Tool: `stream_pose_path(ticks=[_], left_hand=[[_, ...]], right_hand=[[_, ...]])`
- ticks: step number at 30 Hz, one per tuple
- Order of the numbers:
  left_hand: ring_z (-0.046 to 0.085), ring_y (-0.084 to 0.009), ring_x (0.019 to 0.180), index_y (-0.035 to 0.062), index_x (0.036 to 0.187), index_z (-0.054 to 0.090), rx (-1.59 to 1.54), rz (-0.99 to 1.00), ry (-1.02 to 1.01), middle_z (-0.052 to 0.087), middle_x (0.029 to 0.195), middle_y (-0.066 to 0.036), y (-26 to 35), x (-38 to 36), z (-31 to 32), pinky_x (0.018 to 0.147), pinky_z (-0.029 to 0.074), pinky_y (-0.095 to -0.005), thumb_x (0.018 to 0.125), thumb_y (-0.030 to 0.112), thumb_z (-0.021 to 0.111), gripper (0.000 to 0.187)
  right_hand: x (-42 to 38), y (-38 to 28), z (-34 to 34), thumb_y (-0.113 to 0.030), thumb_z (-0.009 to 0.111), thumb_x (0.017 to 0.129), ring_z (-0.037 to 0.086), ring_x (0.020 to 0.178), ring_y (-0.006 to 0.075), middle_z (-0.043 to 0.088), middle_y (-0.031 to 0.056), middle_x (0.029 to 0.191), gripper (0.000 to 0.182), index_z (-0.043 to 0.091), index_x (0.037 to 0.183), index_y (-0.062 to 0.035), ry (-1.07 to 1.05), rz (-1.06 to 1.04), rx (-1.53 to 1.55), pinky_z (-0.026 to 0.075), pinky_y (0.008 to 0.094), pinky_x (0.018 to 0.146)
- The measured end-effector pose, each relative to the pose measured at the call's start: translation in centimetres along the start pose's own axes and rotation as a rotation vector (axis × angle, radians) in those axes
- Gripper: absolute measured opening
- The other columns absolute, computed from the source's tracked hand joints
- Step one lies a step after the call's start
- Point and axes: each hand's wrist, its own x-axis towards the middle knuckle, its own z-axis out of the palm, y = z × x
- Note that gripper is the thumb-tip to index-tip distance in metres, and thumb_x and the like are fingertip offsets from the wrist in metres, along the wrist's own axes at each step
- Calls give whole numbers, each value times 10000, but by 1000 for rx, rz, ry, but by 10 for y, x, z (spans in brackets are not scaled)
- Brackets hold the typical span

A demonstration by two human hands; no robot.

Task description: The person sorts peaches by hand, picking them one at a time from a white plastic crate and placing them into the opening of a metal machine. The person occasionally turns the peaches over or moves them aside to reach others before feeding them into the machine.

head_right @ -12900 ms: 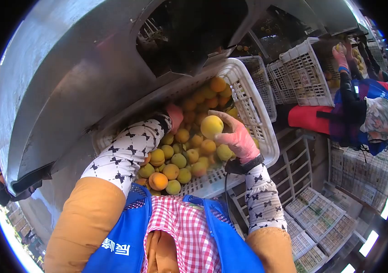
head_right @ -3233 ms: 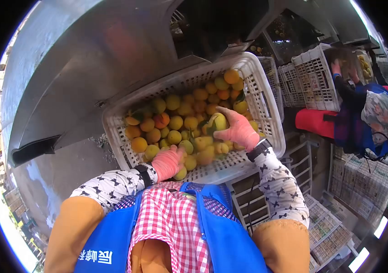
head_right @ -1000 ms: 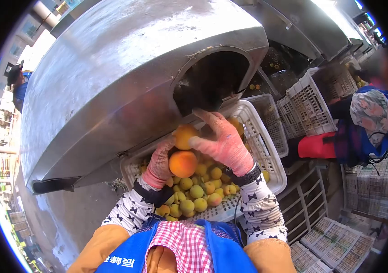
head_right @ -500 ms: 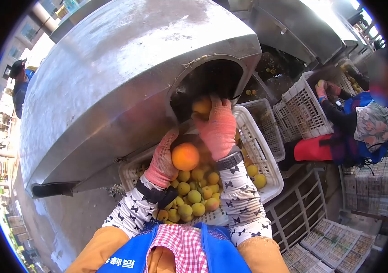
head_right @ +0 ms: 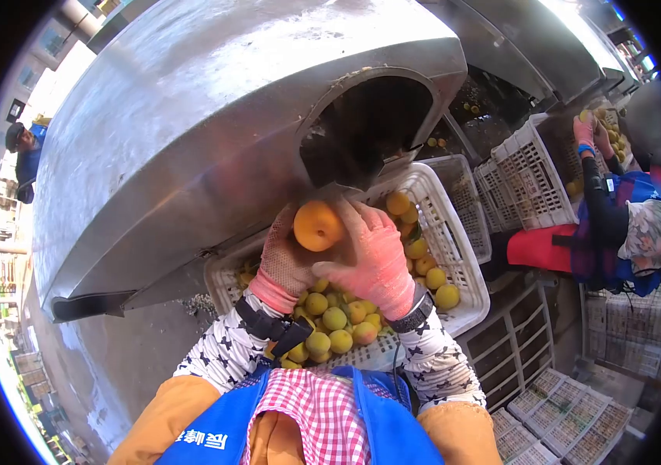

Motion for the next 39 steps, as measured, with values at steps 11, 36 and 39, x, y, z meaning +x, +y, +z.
stream_pose_path(ticks=[11, 36, 39], left_hand=[[570, -296, 1174, 23, 1321, 521, -977, -564, -180, 598, 1224, -156, -75, -4, -20, 1025, 455, -431, 995, 335, 574, 454], [516, -324, 1185, 195, 1304, 586, 1509, -241, -762, 544, 1312, -141, -200, -20, 28, 943, 417, -477, 739, 549, 679, 673], [539, -310, 1166, 200, 1309, 583, 1525, -238, -829, 561, 1269, -134, -216, -6, 30, 926, 426, -491, 717, 535, 707, 692]], right_hand=[[104, 62, 32, -239, 805, 699, 643, 933, 365, 635, 210, 1051, 609, 602, 1212, 19, 195, 79, -452, 548, 405, 798], [-92, 120, -28, -301, 818, 661, 672, 1036, 308, 673, 158, 1120, 602, 662, 1172, -22, -1100, 594, -430, 534, 381, 893], [-83, 88, -40, -252, 808, 667, 637, 1057, 312, 631, 178, 1133, 624, 613, 1199, 9, -574, 588, 133, 494, 379, 946]])
